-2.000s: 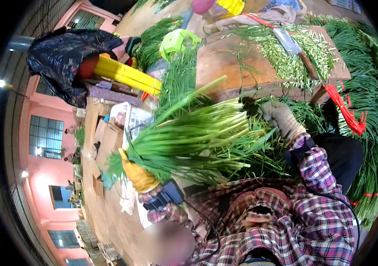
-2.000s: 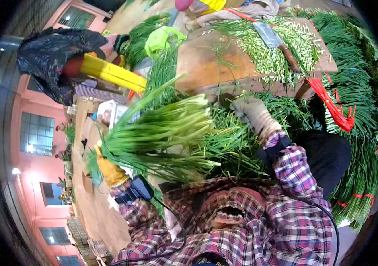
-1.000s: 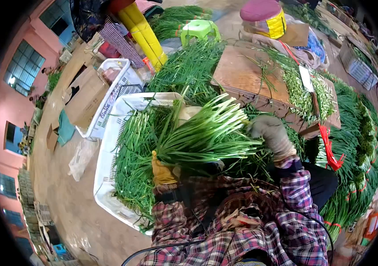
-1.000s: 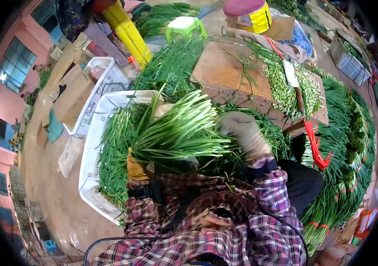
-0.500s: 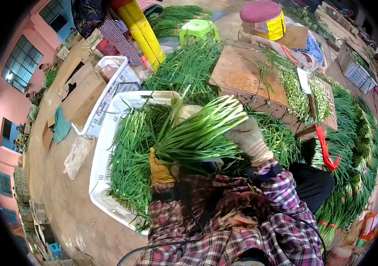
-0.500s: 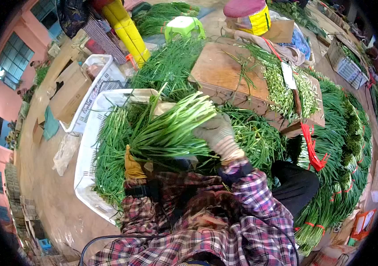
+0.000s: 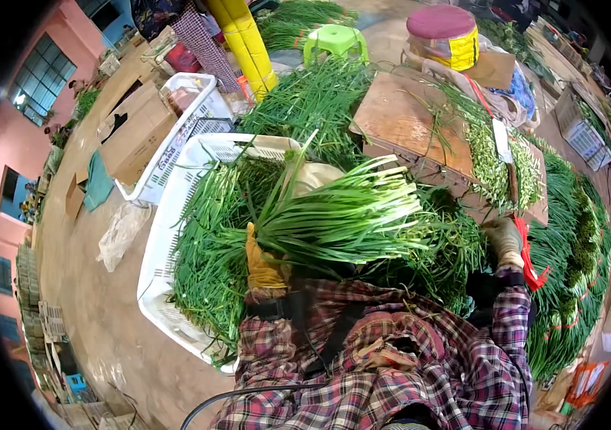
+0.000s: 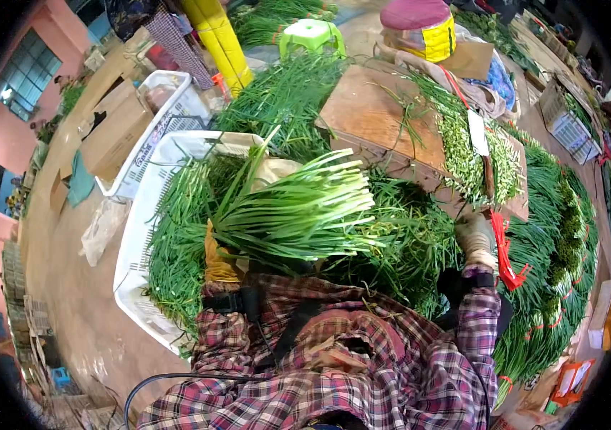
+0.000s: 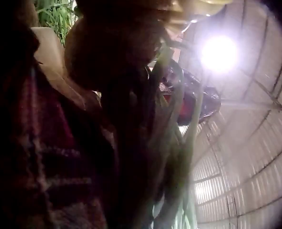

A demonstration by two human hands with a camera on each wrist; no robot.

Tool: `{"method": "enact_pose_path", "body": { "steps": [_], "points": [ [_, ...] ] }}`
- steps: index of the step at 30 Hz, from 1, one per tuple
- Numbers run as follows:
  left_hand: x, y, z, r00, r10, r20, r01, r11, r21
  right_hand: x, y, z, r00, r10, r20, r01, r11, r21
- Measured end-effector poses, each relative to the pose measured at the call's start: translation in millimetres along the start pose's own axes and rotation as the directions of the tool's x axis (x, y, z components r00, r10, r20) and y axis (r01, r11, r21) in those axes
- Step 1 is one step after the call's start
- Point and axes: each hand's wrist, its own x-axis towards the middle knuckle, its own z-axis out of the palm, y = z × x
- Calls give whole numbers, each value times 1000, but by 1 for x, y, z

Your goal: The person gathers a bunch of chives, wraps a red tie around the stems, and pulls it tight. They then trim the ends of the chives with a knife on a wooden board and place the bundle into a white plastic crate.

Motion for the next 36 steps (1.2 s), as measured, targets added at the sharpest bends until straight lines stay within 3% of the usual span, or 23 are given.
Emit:
{"method": "enact_pose_path", "body": {
  "steps": [1,2,3,4,5,6,7,10,12,14,16,17,18,20,22,23,26,28,29,30,32,35,36],
  "points": [
    [0,1,0,994,103,30,-106,989,103,-23,-34,-10,984,-80,-159,24,944,-330],
    [2,0,0,978,198,71,-209,956,204,-37,-48,-12,915,-200,-350,186,980,-74],
    [-14,2,42,993,96,67,-98,995,31,-43,-61,-14,811,-353,-466,469,869,159],
    [-18,0,52,994,89,65,-91,995,40,-53,-85,-17,685,-485,-544,702,638,316],
    [-20,0,60,996,85,-17,-85,996,8,-74,-118,-20,714,-512,-477,675,326,662],
    [-18,1,65,992,83,-93,-86,996,-24,-88,-143,-28,493,-678,-545,865,314,391],
    [-12,0,52,987,160,-21,-159,987,29,-102,-164,-30,455,-722,-522,882,284,376],
    [-10,4,39,967,205,150,-214,976,44,-91,-207,-19,703,-706,-84,711,693,120],
    [-12,2,49,972,226,62,-227,974,20,-101,-219,-21,799,-577,169,573,816,80],
    [-9,9,35,883,439,167,-440,649,621,-117,-209,-5,705,-689,168,698,716,11],
    [-11,8,33,897,421,138,-401,638,657,-107,-193,11,656,-752,-73,755,648,105],
    [-13,3,41,901,429,71,-406,772,489,-106,-200,-3,735,-675,-57,675,737,-31],
    [-12,1,47,904,427,9,-411,863,293,-94,-196,3,659,-733,-171,733,676,-75],
    [-6,7,35,912,404,75,-395,810,433,-95,-202,5,601,-762,-240,766,635,-99],
    [-3,7,30,948,319,-23,-317,947,48,-91,-209,5,584,-769,-260,765,628,-141],
    [10,15,-6,913,401,71,-383,788,482,-89,-213,5,565,-779,-273,762,619,-189],
    [6,13,7,938,345,41,-343,899,273,-82,-221,9,416,-832,-367,814,520,-258],
    [6,14,11,934,346,84,-356,889,287,-76,-227,25,430,-847,-314,873,478,-93],
    [8,16,12,953,297,-61,-282,942,184,-76,-236,29,573,-801,-172,819,569,79],
    [9,19,13,953,228,-197,-219,973,68,-73,-240,30,565,-802,-195,819,516,250],
    [9,22,1,965,253,-68,-252,967,29,-79,-241,22,562,-817,-126,785,480,392],
    [11,23,-10,964,257,66,-262,962,72,-78,-238,47,526,-764,-373,779,256,573],
    [18,26,-21,985,136,108,-117,978,-170,-80,-235,47,527,-764,-371,778,258,573]
  ]
}}
